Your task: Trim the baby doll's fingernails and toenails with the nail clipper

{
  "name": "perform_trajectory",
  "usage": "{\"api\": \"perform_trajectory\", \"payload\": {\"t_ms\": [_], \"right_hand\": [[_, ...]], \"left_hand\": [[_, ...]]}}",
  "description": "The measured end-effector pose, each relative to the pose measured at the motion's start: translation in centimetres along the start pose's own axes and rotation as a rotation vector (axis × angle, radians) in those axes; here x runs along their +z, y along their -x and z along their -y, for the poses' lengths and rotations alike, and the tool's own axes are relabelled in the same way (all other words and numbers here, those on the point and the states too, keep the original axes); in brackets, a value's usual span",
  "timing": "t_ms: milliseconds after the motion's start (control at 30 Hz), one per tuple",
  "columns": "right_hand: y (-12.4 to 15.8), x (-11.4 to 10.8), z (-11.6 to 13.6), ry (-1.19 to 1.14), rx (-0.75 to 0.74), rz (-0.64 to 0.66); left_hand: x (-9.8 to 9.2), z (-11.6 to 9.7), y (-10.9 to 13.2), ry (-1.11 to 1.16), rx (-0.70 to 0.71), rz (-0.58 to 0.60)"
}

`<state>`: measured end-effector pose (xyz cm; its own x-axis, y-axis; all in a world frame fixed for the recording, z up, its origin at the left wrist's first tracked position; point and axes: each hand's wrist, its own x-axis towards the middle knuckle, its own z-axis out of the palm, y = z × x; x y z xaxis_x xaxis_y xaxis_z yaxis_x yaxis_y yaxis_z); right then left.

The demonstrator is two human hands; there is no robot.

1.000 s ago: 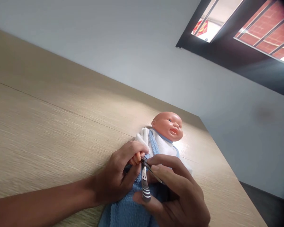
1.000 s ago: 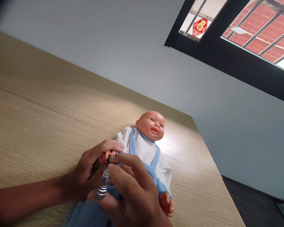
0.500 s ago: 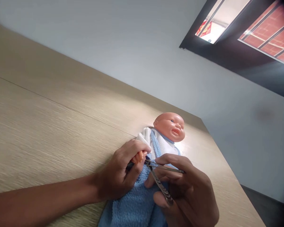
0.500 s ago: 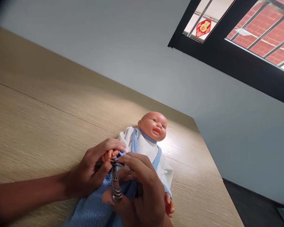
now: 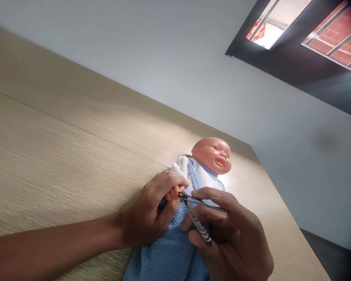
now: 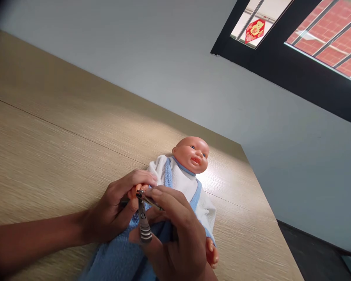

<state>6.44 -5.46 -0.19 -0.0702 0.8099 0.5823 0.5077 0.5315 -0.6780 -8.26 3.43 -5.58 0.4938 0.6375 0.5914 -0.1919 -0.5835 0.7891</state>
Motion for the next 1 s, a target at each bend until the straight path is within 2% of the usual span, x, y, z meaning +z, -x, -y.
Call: {"api": "perform_trajectory", "payload": {"t_ms": [167, 433, 567, 700, 833, 1000], "right_hand": [[0.3, -0.4, -0.2, 0.119, -0.119, 0.055], [-0.7, -0.4, 0.4, 0.267, -0.14, 0.08], [-0.3, -0.9, 0.3, 0.401, -0.191, 0.179], [0.9, -1.6, 0.0, 0.415, -0.202, 0.259], [1.2, -1.7, 0.0, 0.393, -0.204, 0.249], [0.7, -1.0, 0.6, 0.47, -0.239, 0.221]], "left_hand": [[0.1, 0.1, 0.0, -0.001, -0.006, -0.003], [0.1, 0.1, 0.0, 0.018, -0.013, -0.007], [0.0, 0.1, 0.0, 0.026, -0.001, -0.008], [0.0, 0.1, 0.0, 0.035, 0.001, -0.01], [0.0, 0.1, 0.0, 0.035, -0.009, -0.009], [-0.1, 0.1, 0.0, 0.044, 0.002, -0.007]]}}
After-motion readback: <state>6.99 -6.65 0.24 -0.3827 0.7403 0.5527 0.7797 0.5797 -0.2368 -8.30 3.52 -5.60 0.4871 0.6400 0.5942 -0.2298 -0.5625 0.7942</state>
